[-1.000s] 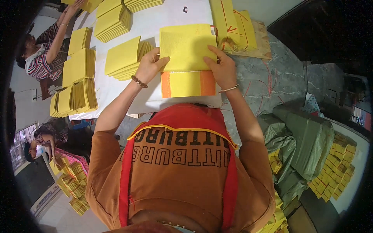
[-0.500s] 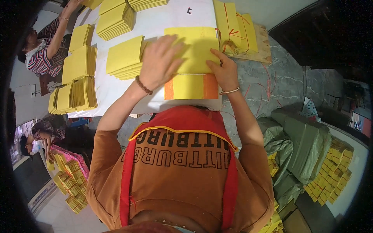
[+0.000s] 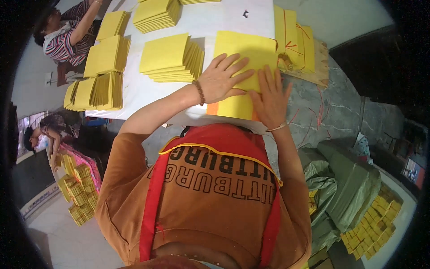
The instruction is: Manual assembly of paper sheets, placing yellow pages onto a foil-centered base paper.
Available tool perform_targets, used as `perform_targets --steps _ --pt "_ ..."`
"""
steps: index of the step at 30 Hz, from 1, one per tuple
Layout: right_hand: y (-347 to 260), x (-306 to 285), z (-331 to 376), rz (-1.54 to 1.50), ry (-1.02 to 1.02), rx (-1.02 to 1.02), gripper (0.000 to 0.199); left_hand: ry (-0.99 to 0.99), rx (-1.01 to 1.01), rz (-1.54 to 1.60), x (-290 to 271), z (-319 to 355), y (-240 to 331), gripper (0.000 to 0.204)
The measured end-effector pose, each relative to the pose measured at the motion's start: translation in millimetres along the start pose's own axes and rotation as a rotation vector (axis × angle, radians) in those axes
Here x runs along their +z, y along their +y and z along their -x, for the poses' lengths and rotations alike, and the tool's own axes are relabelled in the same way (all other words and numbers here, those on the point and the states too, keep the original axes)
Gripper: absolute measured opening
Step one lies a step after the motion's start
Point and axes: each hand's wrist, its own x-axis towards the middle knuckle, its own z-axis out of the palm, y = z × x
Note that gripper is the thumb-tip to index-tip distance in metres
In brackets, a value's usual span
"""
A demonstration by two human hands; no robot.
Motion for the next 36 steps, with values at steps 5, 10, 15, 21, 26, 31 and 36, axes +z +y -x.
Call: perform_targets --steps 5,10,15,21,26,31,36 --pt "7.6 -4.3 -1.4 -0.298 -0.131 0.091 0.054 -0.025 0.006 -0.058 5.2 -8.3 12.0 0.054" --pt "13.5 1.9 -8.1 -0.649 -0.059 0.019 0.05 -0.009 0.065 -0.438 9.3 -20.8 33.8 0.04" --pt "-16.2 -26.8 -13.0 -0.679 0.19 0.143 0.05 0.346 -0.019 -0.12 -18.6 -3.7 0.6 0.029" --pt "-101.8 -23.3 -21.2 -1.198 0.189 -0.047 0.053 0.564 -0.176 -0.293 -101.6 84.4 -90.3 0.04" --pt "-173.7 50.4 -80.6 -1.555 0.126 0.326 0.06 0.37 -0.201 -0.331 -50.1 129.8 -126.5 0.037" --pt "-197.9 74.6 -114.0 -1.388 0.119 0.687 0.065 0.198 -0.156 -0.271 -33.0 139.6 -127.9 0.038" --pt "-182.5 98.8 -120.4 -1.514 0.133 0.801 0.057 0.085 -0.181 -0.286 -53.8 124.8 -126.5 0.035"
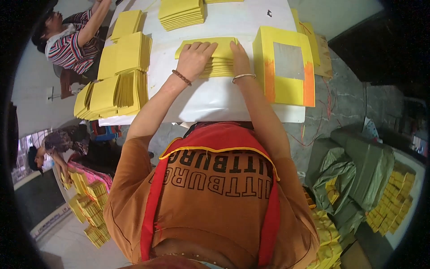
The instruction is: Manual assembly of paper sheets, placing yellow pages onto a foil-centered base paper.
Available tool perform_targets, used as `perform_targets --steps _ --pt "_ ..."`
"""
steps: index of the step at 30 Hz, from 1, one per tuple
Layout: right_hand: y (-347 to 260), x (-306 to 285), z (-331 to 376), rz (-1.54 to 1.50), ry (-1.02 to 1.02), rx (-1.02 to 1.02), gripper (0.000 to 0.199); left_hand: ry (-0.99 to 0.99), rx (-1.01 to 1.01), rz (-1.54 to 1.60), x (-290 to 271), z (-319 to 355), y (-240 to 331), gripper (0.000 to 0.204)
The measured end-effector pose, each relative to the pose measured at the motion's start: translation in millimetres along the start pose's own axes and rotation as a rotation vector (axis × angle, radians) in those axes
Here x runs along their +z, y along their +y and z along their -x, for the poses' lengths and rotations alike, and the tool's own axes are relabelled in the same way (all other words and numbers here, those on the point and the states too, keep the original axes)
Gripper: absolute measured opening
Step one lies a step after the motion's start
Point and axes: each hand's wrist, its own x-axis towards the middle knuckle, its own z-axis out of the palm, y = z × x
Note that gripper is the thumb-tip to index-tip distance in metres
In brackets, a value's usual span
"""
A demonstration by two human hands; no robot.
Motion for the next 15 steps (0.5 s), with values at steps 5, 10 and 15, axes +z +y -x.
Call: perform_targets --steps 5,10,15 --pt "9.5 -4.8 -11.8 -0.081 -0.066 0.138 0.053 -0.17 0.015 0.035 32.5 10.0 1.5 0.042" --pt "38.2 -13.4 -26.2 0.12 -0.033 -0.094 0.055 -0.115 0.056 0.367 34.1 19.1 -24.2 0.056" --pt "32.3 -6.8 -5.4 0.251 0.099 -0.082 0.061 -0.057 -0.788 0.828 39.2 31.6 -19.2 0.082"
